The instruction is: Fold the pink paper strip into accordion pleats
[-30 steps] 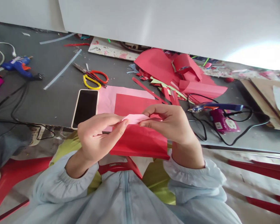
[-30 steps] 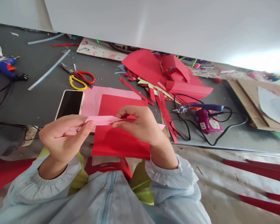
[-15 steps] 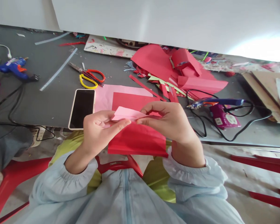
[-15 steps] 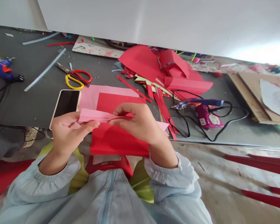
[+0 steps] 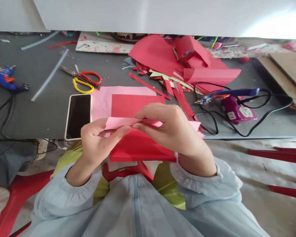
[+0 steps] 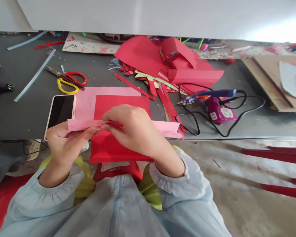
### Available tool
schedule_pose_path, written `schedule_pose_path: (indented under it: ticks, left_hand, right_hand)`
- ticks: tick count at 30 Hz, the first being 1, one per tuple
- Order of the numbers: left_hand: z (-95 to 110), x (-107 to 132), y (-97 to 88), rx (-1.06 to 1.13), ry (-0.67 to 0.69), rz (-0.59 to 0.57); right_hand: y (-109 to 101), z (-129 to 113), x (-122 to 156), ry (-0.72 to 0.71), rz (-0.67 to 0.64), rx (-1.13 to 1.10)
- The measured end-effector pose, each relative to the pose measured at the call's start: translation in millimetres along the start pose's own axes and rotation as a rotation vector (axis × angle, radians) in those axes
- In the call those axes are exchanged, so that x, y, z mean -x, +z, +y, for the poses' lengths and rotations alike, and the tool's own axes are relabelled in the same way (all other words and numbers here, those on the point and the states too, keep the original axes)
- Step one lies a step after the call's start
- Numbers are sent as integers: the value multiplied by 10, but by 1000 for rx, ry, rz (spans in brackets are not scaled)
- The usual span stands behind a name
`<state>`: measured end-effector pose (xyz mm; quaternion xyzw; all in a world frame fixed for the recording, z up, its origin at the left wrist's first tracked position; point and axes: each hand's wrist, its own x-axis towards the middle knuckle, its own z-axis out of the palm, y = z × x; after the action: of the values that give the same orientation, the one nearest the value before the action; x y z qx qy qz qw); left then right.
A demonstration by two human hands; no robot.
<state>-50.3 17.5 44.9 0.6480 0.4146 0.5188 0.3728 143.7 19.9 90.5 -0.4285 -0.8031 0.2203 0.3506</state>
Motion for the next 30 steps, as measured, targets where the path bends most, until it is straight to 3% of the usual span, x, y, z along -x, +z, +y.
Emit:
schedule_pose_path:
  ticks: [8,14,16,21,27,30]
  left_hand:
    - [-83,-35,-11,111,-139,76]
    - [-115,-54,65,245,-192,156]
    - [-111,-53,86,270,-172,140]
    - [-93,-34,102,315,-158,120]
    - [-51,-8,59,234,-186,100]
    - [-27,-4,50,228,-133,82]
  right_hand:
    - [-71,90,23,30,12,118]
    - [66,17,30,-46,297,336]
    - [146,-2,44,-90,328,356]
    - [255,49,62,-152,321,332]
    - [214,86,17,-186,262,284]
    - [189,86,2,-213,245,242]
